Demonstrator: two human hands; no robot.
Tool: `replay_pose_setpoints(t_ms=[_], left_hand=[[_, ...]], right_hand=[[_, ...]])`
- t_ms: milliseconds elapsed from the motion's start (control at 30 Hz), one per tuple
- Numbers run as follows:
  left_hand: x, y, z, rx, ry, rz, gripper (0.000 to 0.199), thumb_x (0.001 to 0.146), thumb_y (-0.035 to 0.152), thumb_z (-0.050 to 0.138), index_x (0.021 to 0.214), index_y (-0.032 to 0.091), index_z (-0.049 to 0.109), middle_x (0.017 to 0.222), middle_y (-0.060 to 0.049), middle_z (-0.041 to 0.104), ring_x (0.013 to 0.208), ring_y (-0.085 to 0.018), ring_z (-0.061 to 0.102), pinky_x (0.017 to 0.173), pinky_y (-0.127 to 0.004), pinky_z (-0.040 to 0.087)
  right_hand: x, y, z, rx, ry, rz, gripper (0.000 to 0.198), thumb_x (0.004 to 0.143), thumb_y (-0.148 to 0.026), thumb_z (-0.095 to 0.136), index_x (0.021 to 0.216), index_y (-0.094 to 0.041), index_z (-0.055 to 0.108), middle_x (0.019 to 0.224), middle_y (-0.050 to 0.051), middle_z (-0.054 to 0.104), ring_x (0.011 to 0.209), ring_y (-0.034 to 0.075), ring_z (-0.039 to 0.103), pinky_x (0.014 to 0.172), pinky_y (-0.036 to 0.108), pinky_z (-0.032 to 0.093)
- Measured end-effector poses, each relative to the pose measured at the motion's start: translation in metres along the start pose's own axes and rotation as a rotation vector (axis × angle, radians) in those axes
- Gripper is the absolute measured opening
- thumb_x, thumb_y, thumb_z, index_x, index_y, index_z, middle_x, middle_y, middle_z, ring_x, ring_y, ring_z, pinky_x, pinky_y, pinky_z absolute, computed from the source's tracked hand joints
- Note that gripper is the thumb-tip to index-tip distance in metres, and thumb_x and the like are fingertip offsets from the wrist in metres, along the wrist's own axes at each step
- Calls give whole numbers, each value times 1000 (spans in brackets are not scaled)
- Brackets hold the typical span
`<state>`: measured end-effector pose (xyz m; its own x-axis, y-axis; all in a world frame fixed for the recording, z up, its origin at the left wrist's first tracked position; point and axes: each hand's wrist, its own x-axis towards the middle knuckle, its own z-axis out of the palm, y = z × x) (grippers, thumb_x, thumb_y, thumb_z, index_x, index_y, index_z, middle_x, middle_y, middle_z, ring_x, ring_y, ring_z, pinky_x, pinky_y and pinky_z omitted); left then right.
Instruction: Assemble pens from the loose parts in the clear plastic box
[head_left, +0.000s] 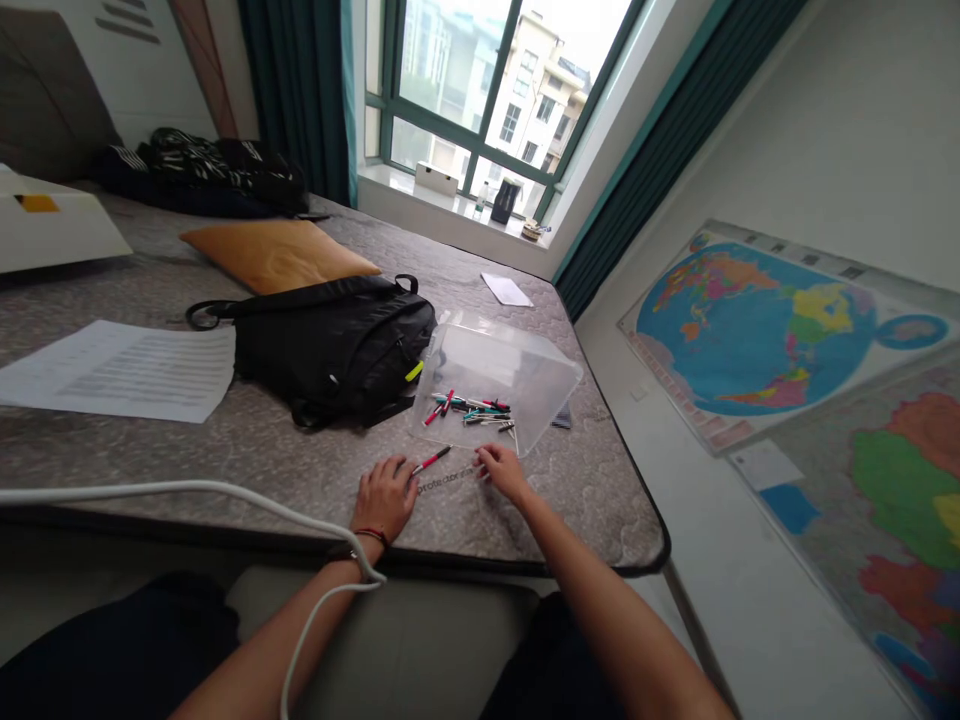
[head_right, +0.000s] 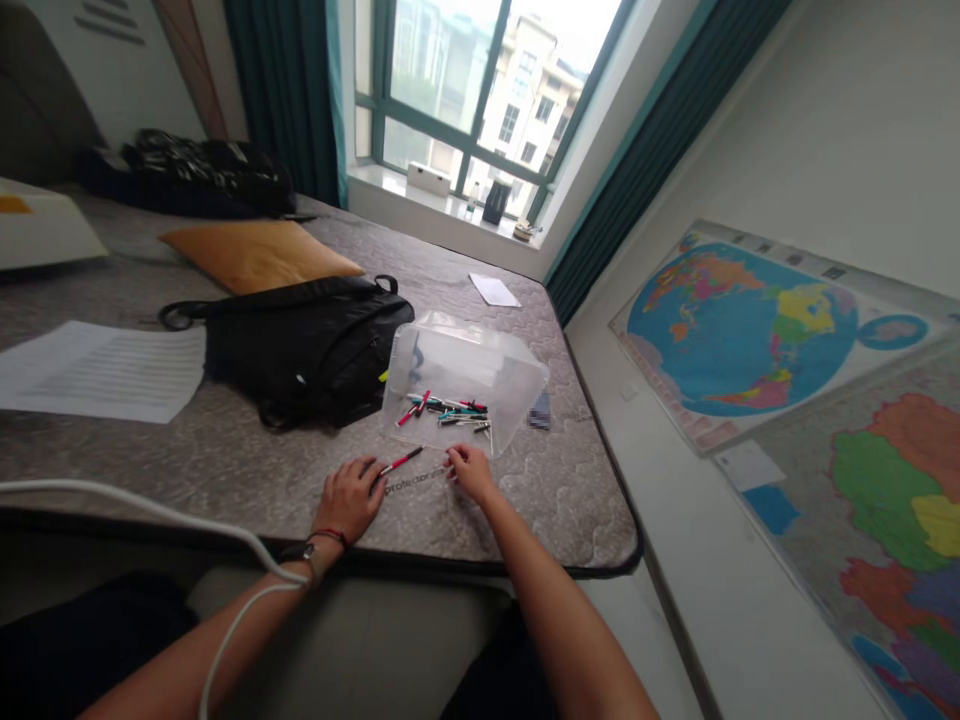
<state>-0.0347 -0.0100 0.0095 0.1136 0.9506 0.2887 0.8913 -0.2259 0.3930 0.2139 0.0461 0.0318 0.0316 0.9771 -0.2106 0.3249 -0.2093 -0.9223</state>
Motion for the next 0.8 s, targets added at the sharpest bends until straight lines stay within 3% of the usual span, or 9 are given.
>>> replay_pose_setpoints(t_ms=[133,200,267,300,533,800], left_hand=[[1,-1,2,-21,-5,-12,23,92,30,51,109,29,66,124,-8,62,117,-27,51,95,-43,40],[1,-1,2,-34,-18,-24,23,93,29,50,110,28,66,125,-8,61,119,-27,50,96,-43,40],[2,0,1,-40,-38,-35,25,94,28,49,112,28,66,127,-8,61,121,-27,50,97,-43,39],[2,0,0,-42,-48,-39,25,94,28,48,112,28,65,127,-8,61,121,-28,49,97,-44,39],[3,1,-1,-47,-66,-49,26,94,24,47,113,27,64,129,-8,60,122,-28,48,98,-44,37],[2,1,0,-51,-62,-58,27,94,25,46,113,27,65,128,-9,60,122,-28,47,99,-45,36]], right_hand=[[46,-25,-12,-260,69,-79,20,87,-37,57,85,-19,66,74,3,70,53,14,63,50,24,47],[67,-38,-15,-542,97,-121,18,90,-27,53,94,-18,68,82,4,72,61,14,66,61,25,49],[87,-50,-15,-946,40,-176,21,91,-23,52,102,-19,68,95,7,73,78,16,69,73,26,49],[97,-54,-13,-1017,12,-174,21,88,-21,55,103,-19,70,98,9,73,86,19,69,76,27,49],[148,-70,4,-1258,-219,-228,21,84,-14,58,97,-16,74,110,17,70,100,26,65,82,29,46],[159,-91,8,-1427,-470,-352,18,81,-11,64,93,-18,75,107,13,71,98,23,65,84,27,43]])
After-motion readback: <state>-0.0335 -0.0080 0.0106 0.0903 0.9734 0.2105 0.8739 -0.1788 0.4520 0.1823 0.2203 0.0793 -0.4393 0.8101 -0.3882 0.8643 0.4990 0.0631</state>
